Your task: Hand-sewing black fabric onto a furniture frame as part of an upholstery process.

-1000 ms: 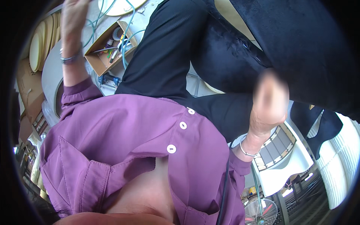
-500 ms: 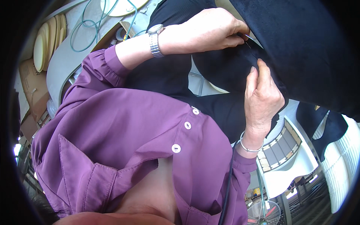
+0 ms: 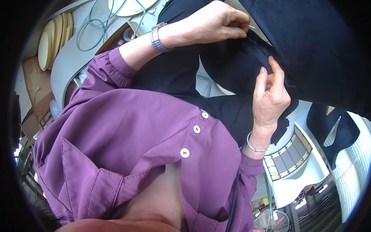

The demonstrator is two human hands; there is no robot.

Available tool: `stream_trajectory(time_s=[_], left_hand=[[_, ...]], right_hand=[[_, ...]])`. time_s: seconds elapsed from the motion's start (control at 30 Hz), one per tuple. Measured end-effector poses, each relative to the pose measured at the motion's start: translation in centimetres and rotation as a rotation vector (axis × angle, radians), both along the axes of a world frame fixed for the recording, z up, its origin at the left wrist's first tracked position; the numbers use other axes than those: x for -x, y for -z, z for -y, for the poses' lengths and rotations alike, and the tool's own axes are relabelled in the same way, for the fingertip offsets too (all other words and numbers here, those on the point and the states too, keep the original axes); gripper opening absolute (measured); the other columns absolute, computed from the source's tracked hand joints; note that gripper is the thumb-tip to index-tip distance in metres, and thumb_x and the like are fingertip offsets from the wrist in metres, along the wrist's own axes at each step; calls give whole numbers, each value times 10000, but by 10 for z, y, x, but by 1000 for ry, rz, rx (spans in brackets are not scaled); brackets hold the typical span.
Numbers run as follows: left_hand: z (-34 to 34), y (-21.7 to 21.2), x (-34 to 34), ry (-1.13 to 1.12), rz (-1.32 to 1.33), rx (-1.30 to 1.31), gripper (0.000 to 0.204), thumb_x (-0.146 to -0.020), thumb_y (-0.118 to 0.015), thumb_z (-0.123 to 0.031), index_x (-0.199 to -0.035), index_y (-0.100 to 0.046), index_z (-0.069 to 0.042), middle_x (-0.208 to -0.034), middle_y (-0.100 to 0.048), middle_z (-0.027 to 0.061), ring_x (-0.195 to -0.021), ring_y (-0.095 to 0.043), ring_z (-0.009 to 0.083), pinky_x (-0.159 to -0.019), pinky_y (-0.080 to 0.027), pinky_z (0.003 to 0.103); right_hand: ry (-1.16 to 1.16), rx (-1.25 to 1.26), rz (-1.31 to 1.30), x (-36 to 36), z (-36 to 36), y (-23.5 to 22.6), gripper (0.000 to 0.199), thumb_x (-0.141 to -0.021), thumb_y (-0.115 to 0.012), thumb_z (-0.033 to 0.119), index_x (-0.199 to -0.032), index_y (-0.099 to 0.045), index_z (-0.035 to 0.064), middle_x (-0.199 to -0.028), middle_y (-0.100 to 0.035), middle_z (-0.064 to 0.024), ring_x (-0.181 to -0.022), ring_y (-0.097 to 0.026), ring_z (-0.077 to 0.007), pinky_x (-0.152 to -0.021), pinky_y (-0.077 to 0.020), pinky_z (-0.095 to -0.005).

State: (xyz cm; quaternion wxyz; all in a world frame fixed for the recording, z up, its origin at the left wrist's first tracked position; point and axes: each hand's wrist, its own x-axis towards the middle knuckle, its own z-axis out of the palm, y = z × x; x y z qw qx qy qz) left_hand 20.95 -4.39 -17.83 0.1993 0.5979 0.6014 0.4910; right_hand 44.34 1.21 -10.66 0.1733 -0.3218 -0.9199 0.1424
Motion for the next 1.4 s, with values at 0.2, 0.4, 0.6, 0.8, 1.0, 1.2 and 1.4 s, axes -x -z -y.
stream_trajectory(time_s=[0.2, 0.4, 0.6, 0.8, 1.0, 1.2, 1.4], left_hand=[[37, -32, 9, -125, -166, 61, 181, -899, -754, -137, -1035, -735, -18, -887, -745, 174, -804, -751, 292, -733, -586, 344], [70, -49, 3, -182, 351, -73, 104, -947, -741, -141, -997, -715, -54, -797, -664, 4, -720, -632, 87, -638, -500, 260], [91, -72, 34, -207, 718, -45, 173, -966, -741, -232, -1037, -753, -74, -825, -671, -29, -674, -593, 39, -601, -467, 204], [95, -70, 57, -207, 917, -166, 142, -1009, -683, -193, -1031, -685, -53, -778, -613, -13, -627, -545, 62, -595, -463, 214], [112, -82, 12, 27, 1182, 184, 173, -966, -728, -244, -982, -698, -74, -820, -626, -40, -656, -571, 52, -595, -442, 206], [114, -47, 7, 396, 1529, 223, 169, -961, -733, -192, -958, -693, -27, -745, -588, -24, -587, -501, 62, -531, -431, 232], [120, -43, 10, 411, 1524, 351, 161, -925, -761, -143, -980, -702, -3, -734, -625, 6, -536, -538, 65, -531, -479, 220]], right_hand=[[-17, -78, 44, 0, 0, -9, 331, -926, -742, 30, -1252, -684, 54, -641, -629, -55, -544, -660, -162, -535, -520, -291], [-112, -79, -176, 24, 9, -21, 254, -920, -742, -24, -1168, -729, 30, -923, -725, -67, -664, -618, -96, -580, -507, -222], [-210, 17, -274, 39, -7, -20, 207, -938, -733, -7, -1141, -738, 34, -972, -749, -63, -770, -678, -105, -665, -534, -202], [-270, 353, -355, 35, -28, -12, 176, -927, -741, -13, -1101, -749, 15, -977, -740, -90, -808, -710, -128, -687, -567, -215], [-306, 833, -563, 88, 11, -17, 222, -1007, -672, 69, -1212, -718, -3, -1009, -719, -78, -766, -630, -89, -711, -517, -205], [-545, 1222, -485, 115, 3, -3, 235, -963, -746, 143, -1147, -750, -3, -1019, -673, -51, -837, -591, -104, -782, -467, -225], [-659, 1182, -345, 130, 3, -4, 98, -905, -768, 48, -960, -712, -11, -979, -579, -33, -883, -563, -115, -791, -437, -238]])
